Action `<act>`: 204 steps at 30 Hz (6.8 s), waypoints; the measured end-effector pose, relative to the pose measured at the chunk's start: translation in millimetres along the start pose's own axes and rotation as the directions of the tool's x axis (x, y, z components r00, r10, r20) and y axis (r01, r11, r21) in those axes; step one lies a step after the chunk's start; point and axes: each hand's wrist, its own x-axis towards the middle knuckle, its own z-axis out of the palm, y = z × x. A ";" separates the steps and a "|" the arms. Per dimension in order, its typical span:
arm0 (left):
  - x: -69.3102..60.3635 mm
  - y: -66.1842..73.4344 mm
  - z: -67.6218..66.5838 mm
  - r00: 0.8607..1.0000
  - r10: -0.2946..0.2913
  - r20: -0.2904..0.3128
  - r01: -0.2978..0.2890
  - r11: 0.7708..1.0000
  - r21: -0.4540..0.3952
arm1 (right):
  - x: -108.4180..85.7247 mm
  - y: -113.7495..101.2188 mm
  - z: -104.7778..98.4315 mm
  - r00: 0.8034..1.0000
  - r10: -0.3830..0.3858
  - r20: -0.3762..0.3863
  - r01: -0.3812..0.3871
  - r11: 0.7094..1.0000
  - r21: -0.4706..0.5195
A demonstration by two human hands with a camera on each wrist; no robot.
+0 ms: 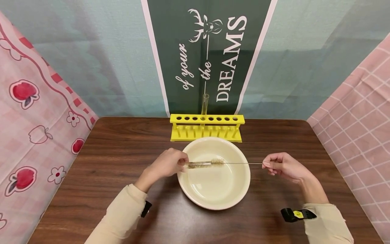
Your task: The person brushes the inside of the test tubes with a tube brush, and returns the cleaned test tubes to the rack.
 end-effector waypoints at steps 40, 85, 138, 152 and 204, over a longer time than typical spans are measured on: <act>17.5 17.9 -4.0 0.999 -0.006 0.049 0.006 1.000 -0.019 | 31.6 -10.8 28.5 0.981 -0.165 -0.098 0.086 0.834 -0.545; 32.7 38.2 13.6 0.997 0.049 -0.052 -0.047 0.998 0.043 | 64.2 -16.7 64.1 0.970 0.042 -0.240 -0.147 0.887 -0.437; 21.5 28.5 20.3 0.995 0.012 -0.103 -0.006 0.998 0.059 | 56.8 -18.8 66.8 0.933 0.273 -0.235 -0.168 0.907 0.387; 16.8 23.2 18.8 0.995 -0.043 -0.089 0.045 0.999 0.028 | 51.7 -16.1 56.5 0.944 0.255 -0.208 -0.143 0.888 0.437; -10.3 -8.7 3.3 0.993 0.003 -0.121 -0.001 1.000 0.010 | 2.2 5.9 -2.8 0.998 0.058 -0.039 -0.041 0.934 0.356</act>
